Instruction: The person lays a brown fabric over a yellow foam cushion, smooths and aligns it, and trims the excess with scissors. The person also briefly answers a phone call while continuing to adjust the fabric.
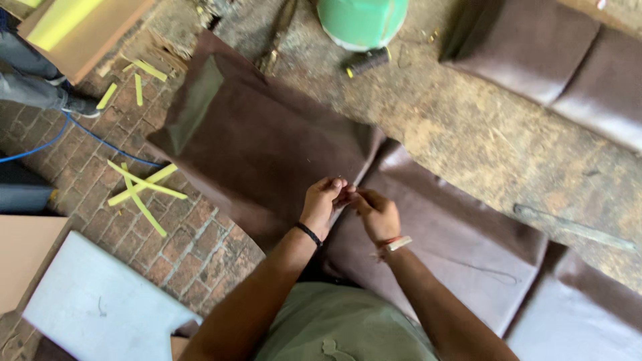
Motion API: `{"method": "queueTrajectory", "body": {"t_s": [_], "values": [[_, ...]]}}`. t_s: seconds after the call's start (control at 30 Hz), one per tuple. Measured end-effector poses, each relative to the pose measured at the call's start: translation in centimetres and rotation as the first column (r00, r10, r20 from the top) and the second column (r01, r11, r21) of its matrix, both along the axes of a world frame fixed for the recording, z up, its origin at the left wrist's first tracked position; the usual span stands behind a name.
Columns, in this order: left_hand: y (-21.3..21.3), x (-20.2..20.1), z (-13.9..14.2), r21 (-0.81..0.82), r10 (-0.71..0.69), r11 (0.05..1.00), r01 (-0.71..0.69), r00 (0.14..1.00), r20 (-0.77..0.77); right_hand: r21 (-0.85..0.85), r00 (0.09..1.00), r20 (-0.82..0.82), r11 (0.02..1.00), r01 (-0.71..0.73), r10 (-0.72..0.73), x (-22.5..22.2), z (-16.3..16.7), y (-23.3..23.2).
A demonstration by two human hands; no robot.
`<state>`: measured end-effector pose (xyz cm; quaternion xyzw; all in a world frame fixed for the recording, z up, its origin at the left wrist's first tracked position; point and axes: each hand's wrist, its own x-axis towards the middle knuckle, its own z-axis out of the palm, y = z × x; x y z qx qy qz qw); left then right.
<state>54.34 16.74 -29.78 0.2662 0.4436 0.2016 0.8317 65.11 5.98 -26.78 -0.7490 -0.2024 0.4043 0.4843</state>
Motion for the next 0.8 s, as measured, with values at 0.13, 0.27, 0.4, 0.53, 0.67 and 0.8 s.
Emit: {"method": "queueTrajectory", "body": {"t_s": [0.13,0.27,0.4,0.53,0.67,0.8], "values": [[5.9,-2.8,-0.8,-0.039,0.051,0.998,-0.051,0.999,-0.007,0.1,0.91,0.403,0.993,0.063,-0.098,1.4,2.2,5.0],[10.8,-5.9,-2.2,-0.085,-0.04,0.995,0.045,0.997,0.064,0.1,0.88,0.47,0.987,-0.125,0.064,1.4,1.8,14.3],[13.5,-6.9,-3.4,-0.036,-0.199,0.98,0.197,0.978,-0.066,0.068,0.709,0.686,0.956,-0.286,0.163,0.3,-1.3,27.9],[14.1,-7.6,-3.4,-0.039,-0.239,0.97,0.241,0.97,0.045,-0.487,0.381,0.706,0.8,-0.351,0.597,0.9,-4.0,39.2],[14.3,-9.0,-2.8,-0.012,-0.281,0.959,0.282,0.96,0.005,-0.626,0.817,0.409,0.776,-0.073,0.407,2.7,-6.6,42.5],[15.0,-9.7,-2.3,0.001,-0.313,0.95,0.313,0.949,-0.039,-0.556,0.791,0.532,0.829,0.059,0.3,3.5,-8.4,40.8]]}}
